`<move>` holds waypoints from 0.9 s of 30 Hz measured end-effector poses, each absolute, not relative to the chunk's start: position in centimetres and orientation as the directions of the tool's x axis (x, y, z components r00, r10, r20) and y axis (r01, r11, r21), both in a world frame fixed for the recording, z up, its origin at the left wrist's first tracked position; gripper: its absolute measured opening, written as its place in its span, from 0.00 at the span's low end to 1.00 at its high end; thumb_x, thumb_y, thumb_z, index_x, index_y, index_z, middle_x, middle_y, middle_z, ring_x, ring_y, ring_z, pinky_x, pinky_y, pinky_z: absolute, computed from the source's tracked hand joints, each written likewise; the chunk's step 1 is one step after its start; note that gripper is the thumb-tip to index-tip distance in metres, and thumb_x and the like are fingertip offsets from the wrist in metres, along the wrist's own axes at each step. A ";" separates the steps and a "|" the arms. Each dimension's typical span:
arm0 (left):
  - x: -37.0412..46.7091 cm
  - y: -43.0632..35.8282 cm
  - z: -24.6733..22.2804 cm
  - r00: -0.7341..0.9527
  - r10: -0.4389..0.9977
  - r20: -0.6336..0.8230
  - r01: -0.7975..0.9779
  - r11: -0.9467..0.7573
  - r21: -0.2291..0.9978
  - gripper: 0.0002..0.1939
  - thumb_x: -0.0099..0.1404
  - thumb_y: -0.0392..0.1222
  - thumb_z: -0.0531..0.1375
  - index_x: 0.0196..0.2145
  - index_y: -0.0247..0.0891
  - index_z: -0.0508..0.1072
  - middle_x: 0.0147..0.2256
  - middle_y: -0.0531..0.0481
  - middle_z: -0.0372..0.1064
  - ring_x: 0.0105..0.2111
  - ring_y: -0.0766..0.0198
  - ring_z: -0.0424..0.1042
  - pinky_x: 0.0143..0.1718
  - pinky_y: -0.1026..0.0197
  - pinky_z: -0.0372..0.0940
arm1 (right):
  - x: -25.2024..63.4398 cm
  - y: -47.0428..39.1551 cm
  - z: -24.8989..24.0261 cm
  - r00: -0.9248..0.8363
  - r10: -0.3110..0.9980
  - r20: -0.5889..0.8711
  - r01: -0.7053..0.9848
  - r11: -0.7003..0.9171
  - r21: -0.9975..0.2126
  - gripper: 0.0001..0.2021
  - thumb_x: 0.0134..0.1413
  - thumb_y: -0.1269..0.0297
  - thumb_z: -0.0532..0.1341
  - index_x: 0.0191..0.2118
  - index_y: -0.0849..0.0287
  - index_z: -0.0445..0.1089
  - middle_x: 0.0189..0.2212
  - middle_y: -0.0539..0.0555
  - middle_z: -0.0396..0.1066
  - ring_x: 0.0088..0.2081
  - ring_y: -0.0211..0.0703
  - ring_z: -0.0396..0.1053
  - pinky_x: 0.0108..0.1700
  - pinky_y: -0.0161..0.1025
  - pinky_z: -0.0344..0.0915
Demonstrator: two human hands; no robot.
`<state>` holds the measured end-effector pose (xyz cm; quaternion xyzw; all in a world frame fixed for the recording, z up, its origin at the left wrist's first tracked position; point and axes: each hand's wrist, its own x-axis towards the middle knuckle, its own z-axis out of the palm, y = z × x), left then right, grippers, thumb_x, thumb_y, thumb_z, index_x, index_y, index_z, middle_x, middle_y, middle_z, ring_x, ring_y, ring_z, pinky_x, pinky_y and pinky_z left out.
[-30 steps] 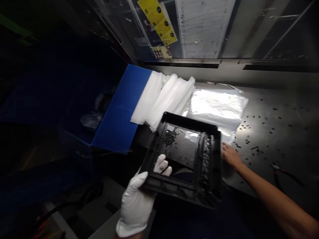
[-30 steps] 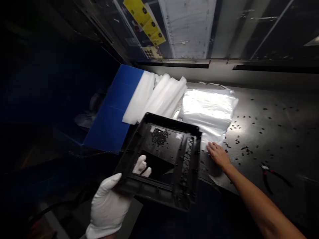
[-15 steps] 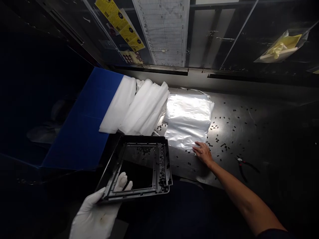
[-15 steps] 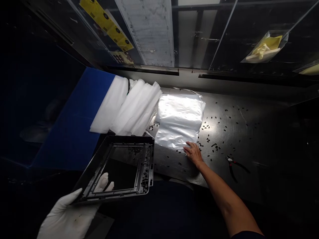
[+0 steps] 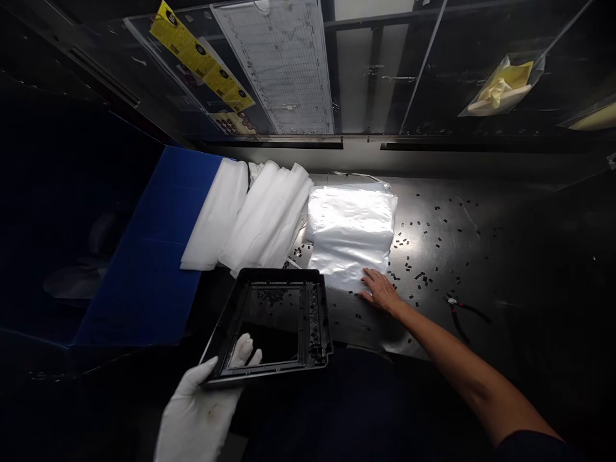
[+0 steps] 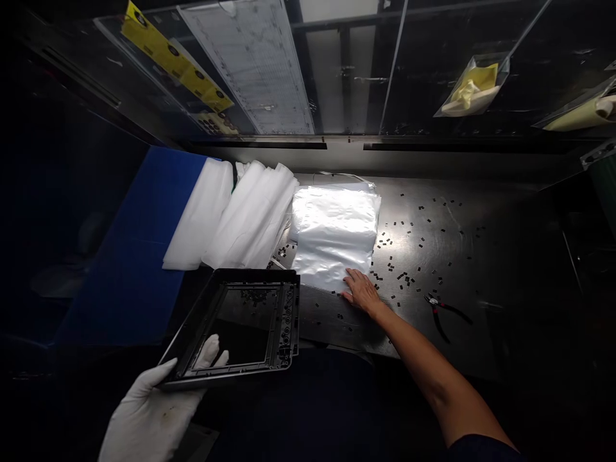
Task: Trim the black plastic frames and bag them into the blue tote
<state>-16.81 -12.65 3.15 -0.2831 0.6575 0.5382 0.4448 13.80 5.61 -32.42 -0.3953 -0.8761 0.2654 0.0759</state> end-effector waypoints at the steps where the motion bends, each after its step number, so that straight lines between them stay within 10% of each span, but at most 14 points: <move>1: -16.8 -12.6 3.2 -0.440 0.098 -0.893 -0.857 0.253 0.450 0.23 0.72 0.40 0.52 0.61 0.32 0.73 0.58 0.36 0.74 0.56 0.50 0.76 0.60 0.45 0.66 | 13.4 5.4 -32.4 -0.683 0.727 -0.077 0.647 0.553 -0.525 0.23 0.66 0.54 0.64 0.62 0.57 0.68 0.69 0.61 0.60 0.67 0.59 0.61 0.65 0.62 0.62; 27: -16.2 -14.8 1.8 -0.548 0.000 -0.836 -0.821 0.191 0.538 0.20 0.66 0.30 0.58 0.55 0.37 0.73 0.54 0.39 0.76 0.53 0.48 0.79 0.56 0.38 0.74 | 7.1 6.8 -33.7 -0.572 0.819 -0.038 0.673 0.442 -0.593 0.13 0.68 0.57 0.62 0.52 0.58 0.73 0.58 0.59 0.70 0.58 0.52 0.68 0.60 0.56 0.67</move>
